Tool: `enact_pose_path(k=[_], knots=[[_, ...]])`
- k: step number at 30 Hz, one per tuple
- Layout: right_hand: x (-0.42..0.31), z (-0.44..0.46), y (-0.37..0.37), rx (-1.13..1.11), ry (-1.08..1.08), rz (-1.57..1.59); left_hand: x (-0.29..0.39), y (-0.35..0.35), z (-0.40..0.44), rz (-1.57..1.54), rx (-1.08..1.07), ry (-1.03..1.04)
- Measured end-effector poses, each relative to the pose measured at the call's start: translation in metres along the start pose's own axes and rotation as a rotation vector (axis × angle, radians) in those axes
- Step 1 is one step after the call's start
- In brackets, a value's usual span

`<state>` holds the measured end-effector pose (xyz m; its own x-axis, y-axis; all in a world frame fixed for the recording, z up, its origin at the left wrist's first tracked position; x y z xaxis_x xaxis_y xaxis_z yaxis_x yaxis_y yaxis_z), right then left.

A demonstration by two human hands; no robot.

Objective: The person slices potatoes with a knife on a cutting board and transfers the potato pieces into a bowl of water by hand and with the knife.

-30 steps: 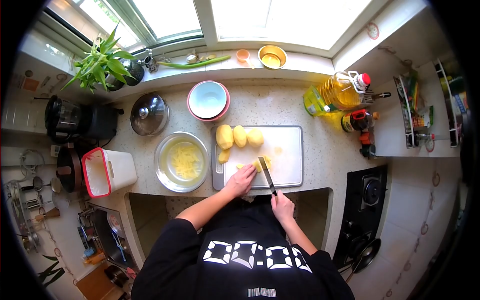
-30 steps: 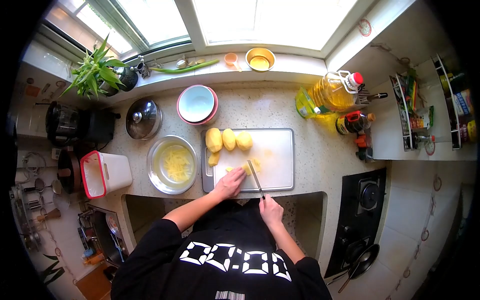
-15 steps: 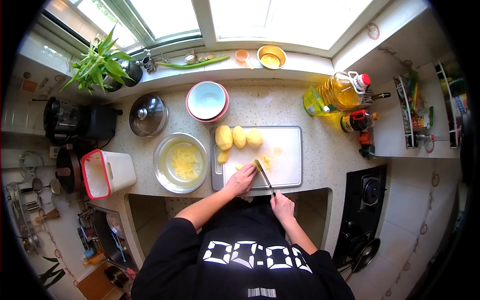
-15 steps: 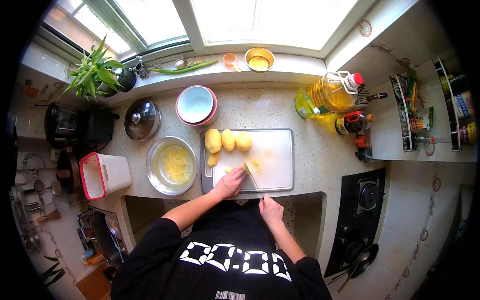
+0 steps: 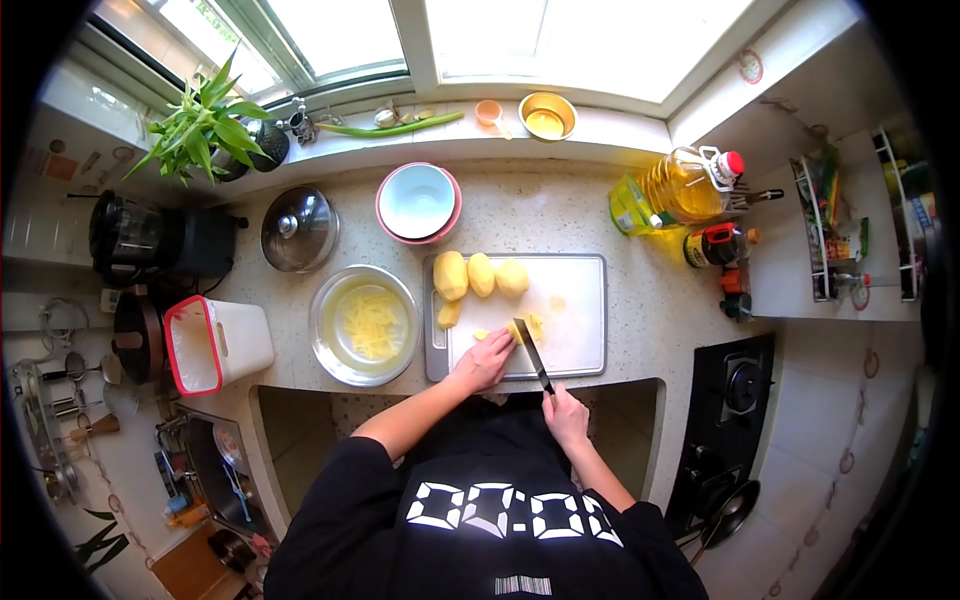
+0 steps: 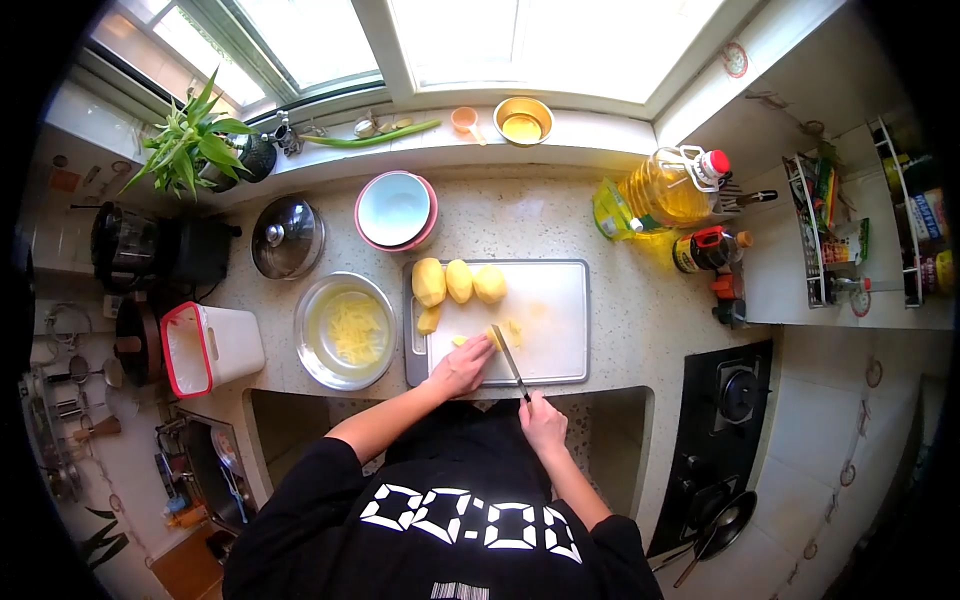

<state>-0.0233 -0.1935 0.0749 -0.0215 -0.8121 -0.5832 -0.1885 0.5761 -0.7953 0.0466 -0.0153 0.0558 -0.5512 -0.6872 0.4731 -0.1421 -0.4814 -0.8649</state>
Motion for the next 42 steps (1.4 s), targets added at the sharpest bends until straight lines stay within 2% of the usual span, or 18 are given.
enact_pose_path(k=[15, 18, 21, 25, 28, 34, 42], knots=[[0.001, 0.005, 0.006, -0.046, 0.050, -0.099, -0.002, 0.003, -0.001, 0.003, 0.001, 0.009], [0.007, 0.005, 0.010, -0.039, 0.087, -0.057, -0.003, 0.004, -0.002, 0.000, -0.015, 0.005], [0.019, 0.006, 0.013, -0.020, 0.186, 0.129, -0.005, 0.009, -0.004, 0.002, -0.038, 0.000], [0.018, 0.003, 0.006, 0.005, 0.198, 0.092, -0.005, 0.003, -0.006, -0.005, -0.023, -0.004], [0.005, 0.000, 0.000, -0.025, 0.091, 0.051, -0.003, 0.001, -0.005, 0.006, -0.014, 0.003], [-0.006, -0.002, 0.001, -0.037, 0.009, -0.014, -0.003, -0.002, -0.002, 0.011, -0.008, 0.011], [-0.007, -0.001, 0.004, -0.052, 0.027, -0.098, -0.002, -0.005, 0.002, 0.013, -0.007, 0.011]])
Point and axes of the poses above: each hand's wrist, its own z-axis towards the middle knuckle, its own y-axis out of the palm, x = y × z, the point moved 10 cm from there along z, towards the middle knuckle, and after that the axes turned 8 degrees about z, right-handed, at the moved point
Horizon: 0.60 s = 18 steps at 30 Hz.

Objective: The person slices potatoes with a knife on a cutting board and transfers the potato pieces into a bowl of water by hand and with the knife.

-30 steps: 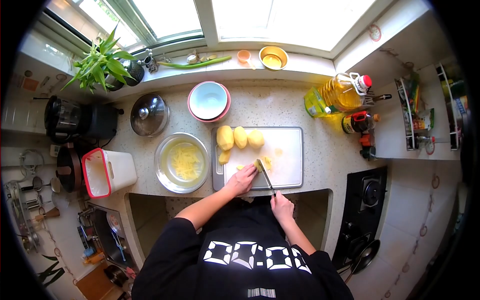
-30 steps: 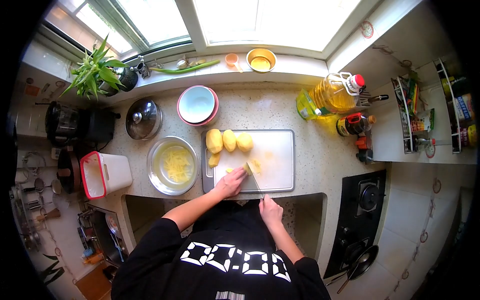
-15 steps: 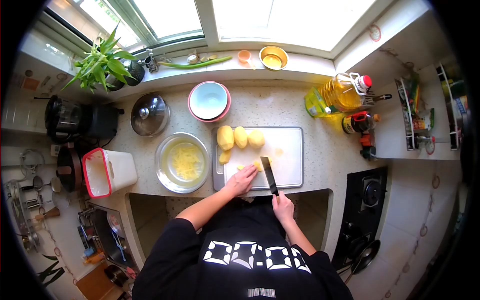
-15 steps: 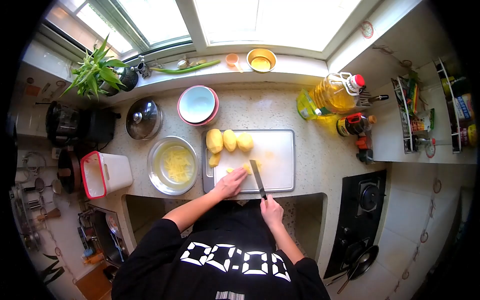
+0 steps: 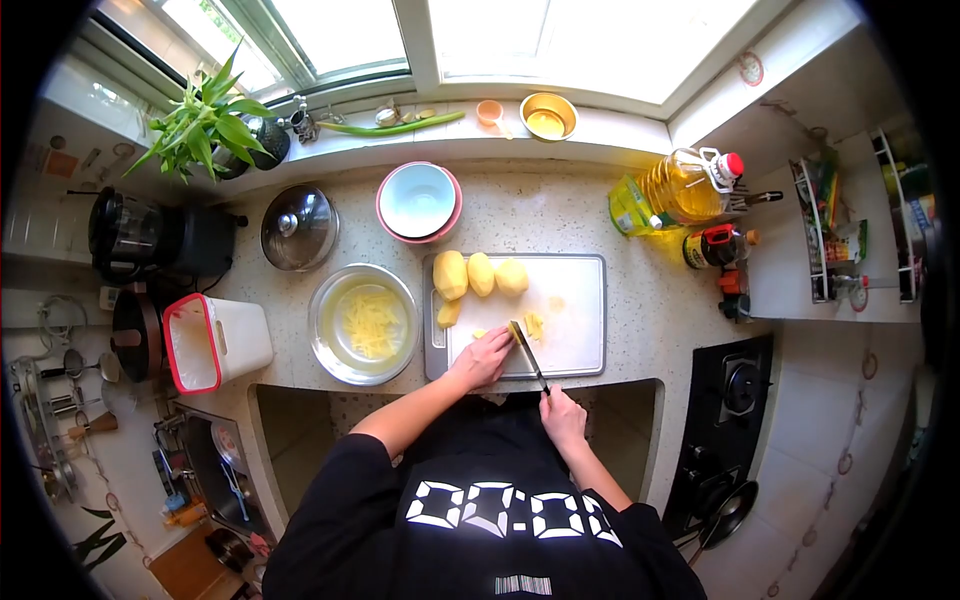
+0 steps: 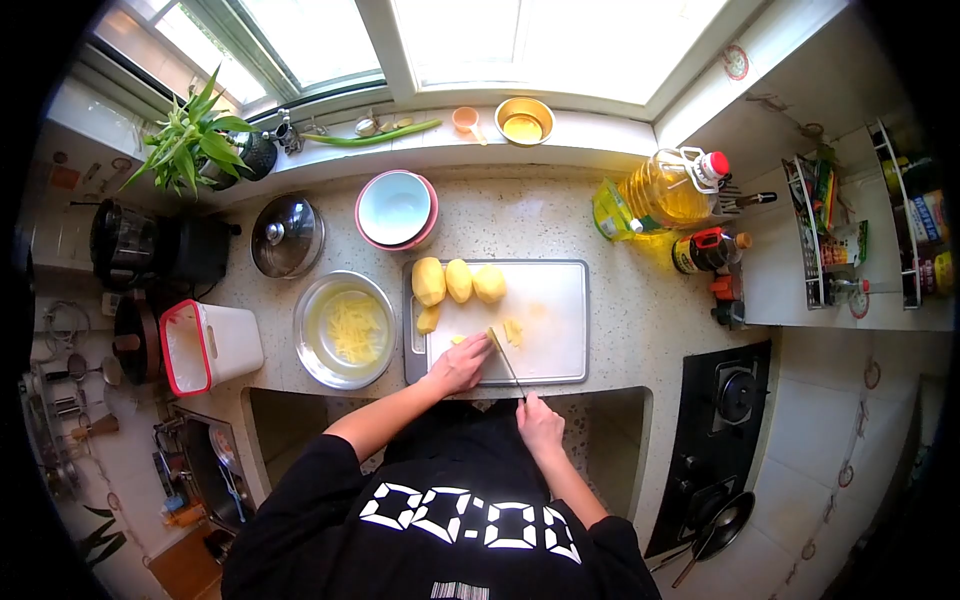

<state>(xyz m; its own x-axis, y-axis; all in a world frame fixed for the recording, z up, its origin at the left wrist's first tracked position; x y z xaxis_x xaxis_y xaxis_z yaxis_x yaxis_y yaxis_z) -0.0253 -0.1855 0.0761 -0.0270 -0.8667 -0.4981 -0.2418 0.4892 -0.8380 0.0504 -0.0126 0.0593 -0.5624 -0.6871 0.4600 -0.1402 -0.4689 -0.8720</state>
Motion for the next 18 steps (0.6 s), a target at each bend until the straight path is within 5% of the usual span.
enact_pose_path(k=[18], knots=[[0.002, 0.000, -0.002, 0.018, 0.002, 0.099, 0.000, 0.002, -0.003, 0.001, -0.005, 0.014]])
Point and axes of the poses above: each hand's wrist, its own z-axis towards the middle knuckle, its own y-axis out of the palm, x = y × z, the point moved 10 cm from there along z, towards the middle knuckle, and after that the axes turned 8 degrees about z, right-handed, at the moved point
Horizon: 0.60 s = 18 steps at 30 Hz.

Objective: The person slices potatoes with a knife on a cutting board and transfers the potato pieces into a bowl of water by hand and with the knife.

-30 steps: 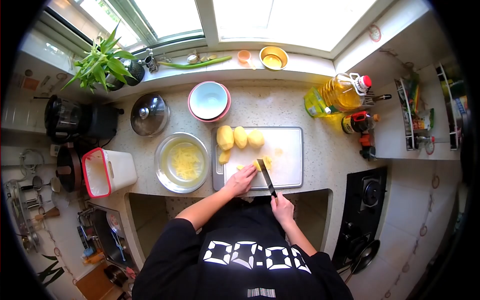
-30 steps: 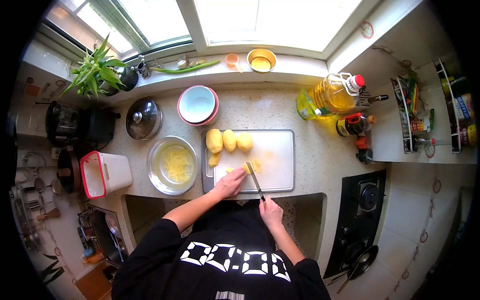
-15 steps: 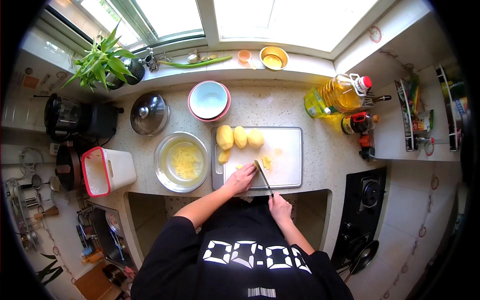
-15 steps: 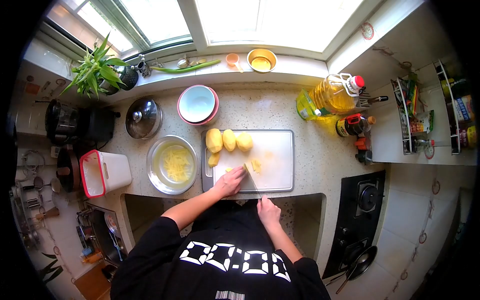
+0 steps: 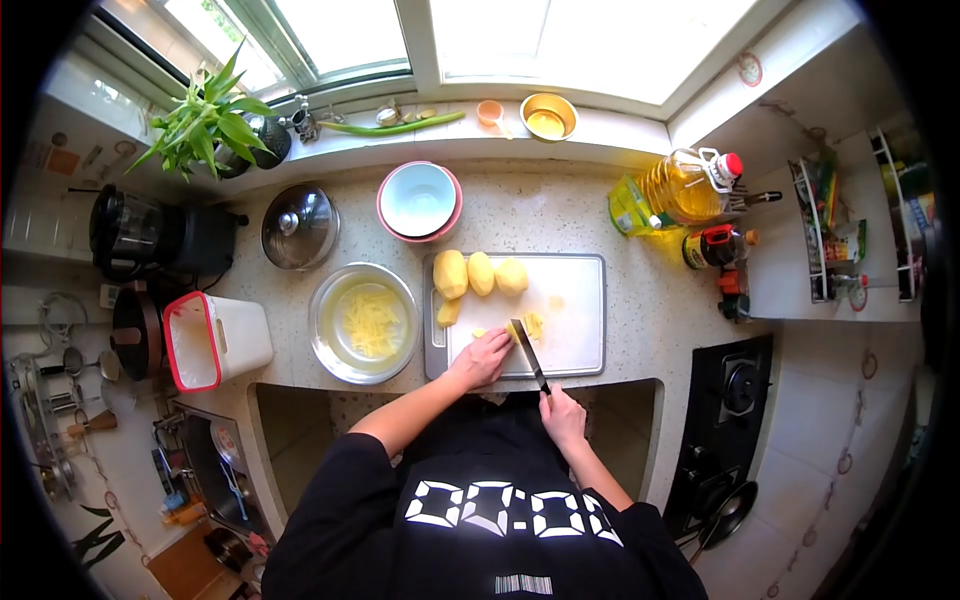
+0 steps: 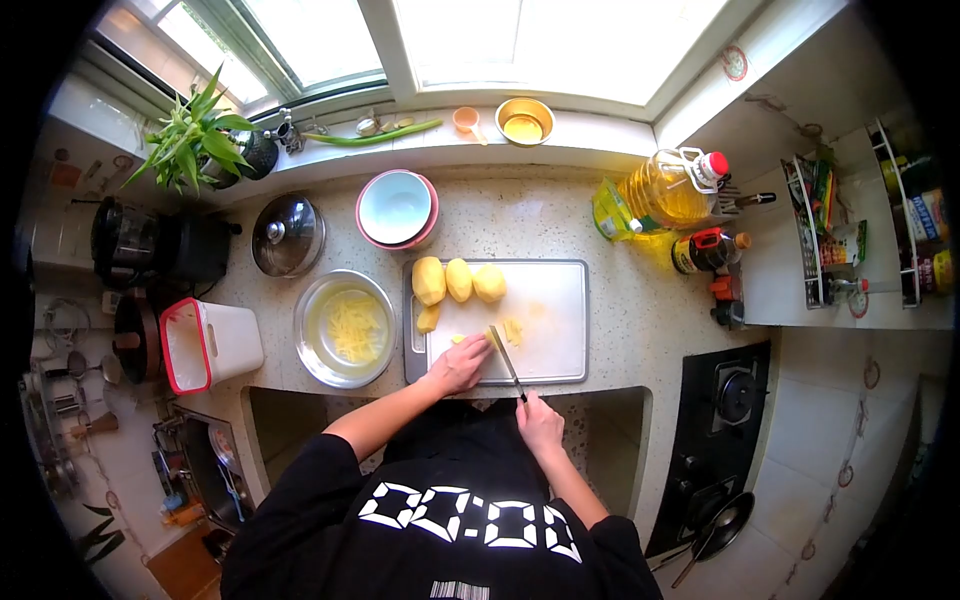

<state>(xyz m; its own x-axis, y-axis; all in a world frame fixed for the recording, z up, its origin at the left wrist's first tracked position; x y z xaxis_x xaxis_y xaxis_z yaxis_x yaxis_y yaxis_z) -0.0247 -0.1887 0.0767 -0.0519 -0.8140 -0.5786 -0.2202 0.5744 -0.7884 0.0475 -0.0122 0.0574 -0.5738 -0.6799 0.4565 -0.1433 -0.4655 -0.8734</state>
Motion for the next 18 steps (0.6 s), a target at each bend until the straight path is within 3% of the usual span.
enact_pose_path(k=[18], knots=[[0.007, 0.007, 0.015, -0.028, 0.052, -0.052, -0.003, 0.007, 0.000, 0.003, 0.000, -0.018]])
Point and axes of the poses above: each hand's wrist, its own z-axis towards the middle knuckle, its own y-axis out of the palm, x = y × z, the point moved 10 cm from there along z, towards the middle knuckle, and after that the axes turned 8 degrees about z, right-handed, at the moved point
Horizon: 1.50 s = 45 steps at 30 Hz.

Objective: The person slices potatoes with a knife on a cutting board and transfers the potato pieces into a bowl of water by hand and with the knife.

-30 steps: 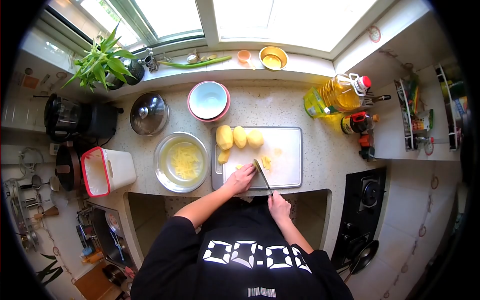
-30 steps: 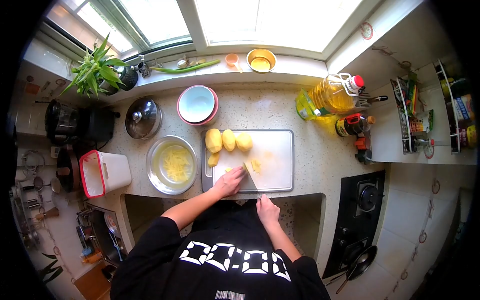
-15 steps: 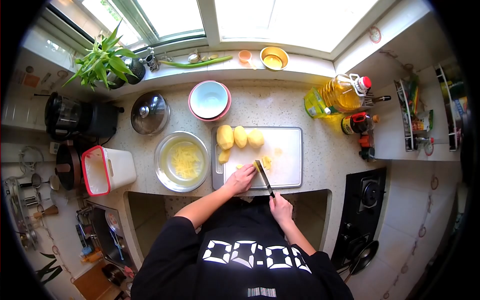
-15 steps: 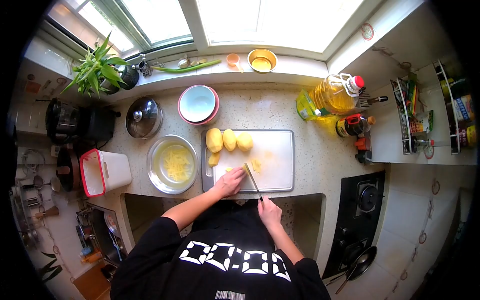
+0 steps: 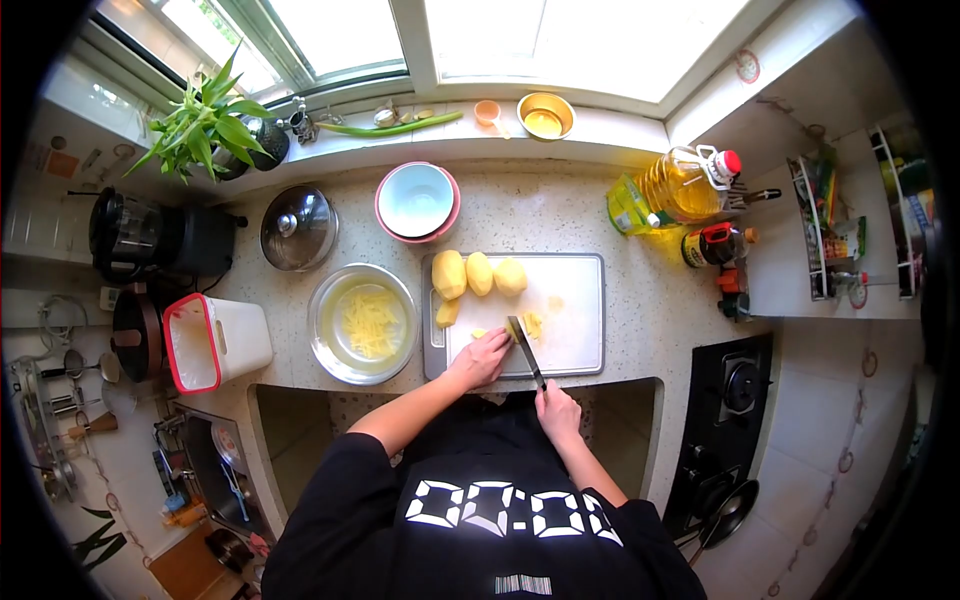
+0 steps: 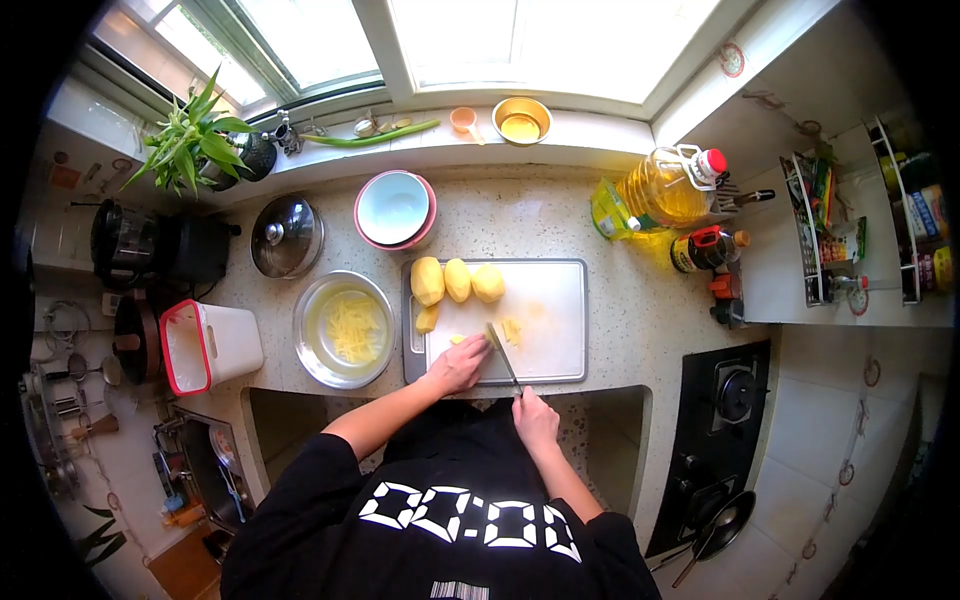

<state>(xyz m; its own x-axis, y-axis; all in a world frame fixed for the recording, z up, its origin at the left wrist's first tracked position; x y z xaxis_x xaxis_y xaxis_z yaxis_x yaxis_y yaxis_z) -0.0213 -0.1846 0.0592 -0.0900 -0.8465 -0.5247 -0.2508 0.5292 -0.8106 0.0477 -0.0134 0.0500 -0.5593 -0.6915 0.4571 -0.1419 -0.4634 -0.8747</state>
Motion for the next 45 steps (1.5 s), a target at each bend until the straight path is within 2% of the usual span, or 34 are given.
enact_pose_path(k=[5, 15, 26, 33, 39, 45], knots=[[0.005, 0.002, -0.007, 0.016, 0.046, 0.146, 0.000, -0.001, -0.002, -0.002, 0.000, -0.016], [-0.008, -0.011, -0.015, 0.028, -0.057, 0.053, 0.001, -0.002, 0.000, 0.017, 0.000, -0.009], [-0.001, -0.008, 0.001, -0.002, -0.003, -0.036, 0.002, -0.001, 0.000, 0.027, -0.023, -0.007], [0.001, -0.002, -0.010, 0.044, 0.030, 0.140, 0.000, 0.000, -0.005, 0.026, -0.011, -0.013], [-0.003, -0.009, -0.010, 0.020, -0.075, 0.041, -0.003, 0.001, -0.006, -0.015, -0.019, -0.022], [-0.006, -0.013, -0.009, 0.020, -0.073, -0.015, -0.002, -0.001, -0.004, -0.015, 0.005, -0.022]])
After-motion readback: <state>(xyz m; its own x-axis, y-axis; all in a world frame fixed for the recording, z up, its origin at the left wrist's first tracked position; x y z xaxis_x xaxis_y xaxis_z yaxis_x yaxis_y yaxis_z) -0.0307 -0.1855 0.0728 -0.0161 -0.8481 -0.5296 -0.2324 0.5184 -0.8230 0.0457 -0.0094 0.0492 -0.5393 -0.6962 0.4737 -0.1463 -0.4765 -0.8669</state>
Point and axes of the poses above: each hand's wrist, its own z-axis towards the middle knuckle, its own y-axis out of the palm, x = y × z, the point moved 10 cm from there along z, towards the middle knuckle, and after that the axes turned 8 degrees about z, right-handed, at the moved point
